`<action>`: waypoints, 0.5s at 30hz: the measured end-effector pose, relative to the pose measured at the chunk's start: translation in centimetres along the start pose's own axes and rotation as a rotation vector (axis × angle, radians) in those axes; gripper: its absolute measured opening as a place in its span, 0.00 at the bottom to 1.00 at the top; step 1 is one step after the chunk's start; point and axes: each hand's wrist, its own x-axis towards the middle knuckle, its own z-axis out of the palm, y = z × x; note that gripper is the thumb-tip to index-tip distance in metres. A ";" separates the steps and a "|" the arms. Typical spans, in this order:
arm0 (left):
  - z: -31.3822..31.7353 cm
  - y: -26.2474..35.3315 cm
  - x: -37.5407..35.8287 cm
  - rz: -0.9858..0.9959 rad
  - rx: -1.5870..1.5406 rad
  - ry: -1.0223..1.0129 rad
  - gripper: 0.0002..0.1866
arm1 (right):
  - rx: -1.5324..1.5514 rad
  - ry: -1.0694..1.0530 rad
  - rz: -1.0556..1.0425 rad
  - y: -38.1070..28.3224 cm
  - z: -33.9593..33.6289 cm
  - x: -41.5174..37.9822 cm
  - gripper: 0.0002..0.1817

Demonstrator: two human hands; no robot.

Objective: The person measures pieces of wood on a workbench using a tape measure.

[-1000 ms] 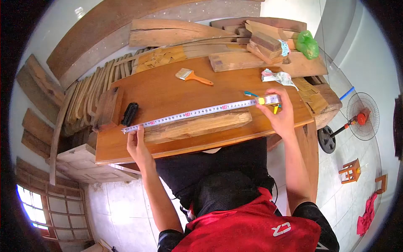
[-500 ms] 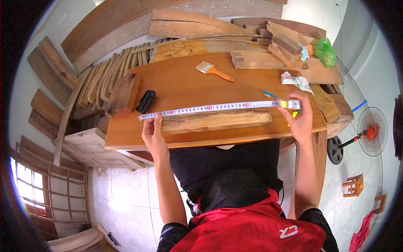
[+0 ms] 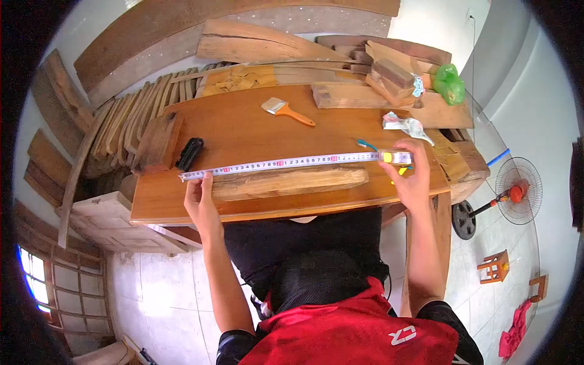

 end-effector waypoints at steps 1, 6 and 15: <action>0.0 -0.1 0.0 0.004 -0.007 -0.002 0.10 | 0.002 -0.003 0.004 0.1 0.0 0.0 0.24; 0.1 0.1 0.0 -0.010 -0.035 -0.008 0.09 | -0.011 -0.014 0.013 -0.2 0.0 0.1 0.23; 0.1 0.1 0.0 0.007 -0.019 -0.006 0.09 | -0.001 -0.021 0.013 0.3 0.4 -0.4 0.23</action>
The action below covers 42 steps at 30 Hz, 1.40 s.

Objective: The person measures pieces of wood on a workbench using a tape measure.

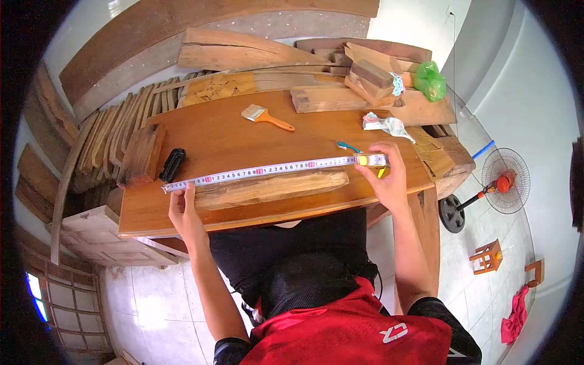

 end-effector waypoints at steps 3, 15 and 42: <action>0.1 0.0 0.0 -0.001 0.001 0.012 0.09 | 0.010 0.002 0.012 0.4 0.0 -0.1 0.24; -0.1 -0.6 0.1 -0.019 -0.036 0.023 0.09 | -0.010 -0.003 0.027 0.5 -0.1 -0.5 0.23; 0.3 0.3 -0.3 0.015 0.007 0.010 0.08 | 0.022 0.012 0.019 0.8 0.2 -0.7 0.21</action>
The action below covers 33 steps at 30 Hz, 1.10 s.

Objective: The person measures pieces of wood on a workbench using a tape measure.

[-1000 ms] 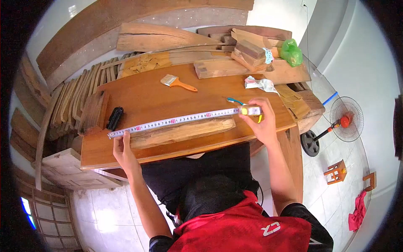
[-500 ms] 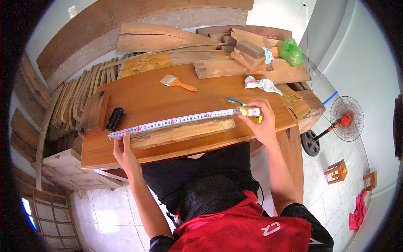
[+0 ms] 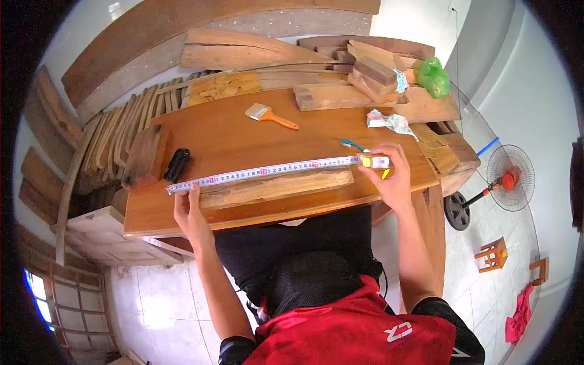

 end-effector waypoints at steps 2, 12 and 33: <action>-0.2 -0.4 0.1 -0.005 -0.015 -0.003 0.08 | 0.011 -0.001 0.012 -0.3 0.0 0.1 0.21; -0.2 -0.2 0.0 -0.020 -0.013 0.002 0.08 | -0.037 -0.007 0.001 -0.8 0.0 0.1 0.21; -0.5 -0.1 0.9 -0.088 0.019 -0.062 0.11 | 0.237 0.186 0.429 0.7 -1.3 -0.4 0.15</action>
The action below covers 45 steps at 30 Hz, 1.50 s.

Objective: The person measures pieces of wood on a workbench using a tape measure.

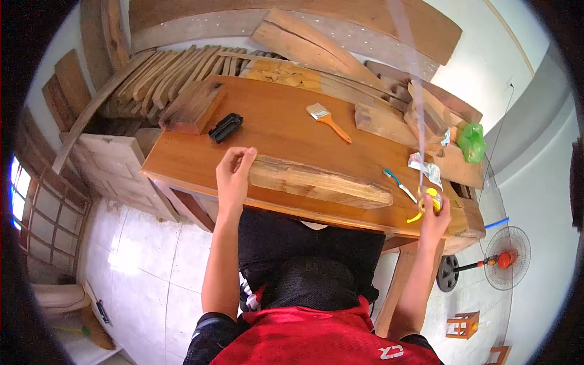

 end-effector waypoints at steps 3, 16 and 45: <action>-0.2 -0.4 0.5 -0.023 -0.005 -0.044 0.10 | 0.092 -0.029 0.145 -1.1 -0.3 -1.0 0.15; -0.1 1.1 -1.0 0.149 0.061 -0.442 0.20 | 0.377 -0.317 0.425 -2.6 1.2 -6.6 0.14; 6.8 -1.1 -10.0 0.403 0.321 -0.402 0.36 | -0.020 -0.553 -0.237 -8.8 6.1 -11.0 0.22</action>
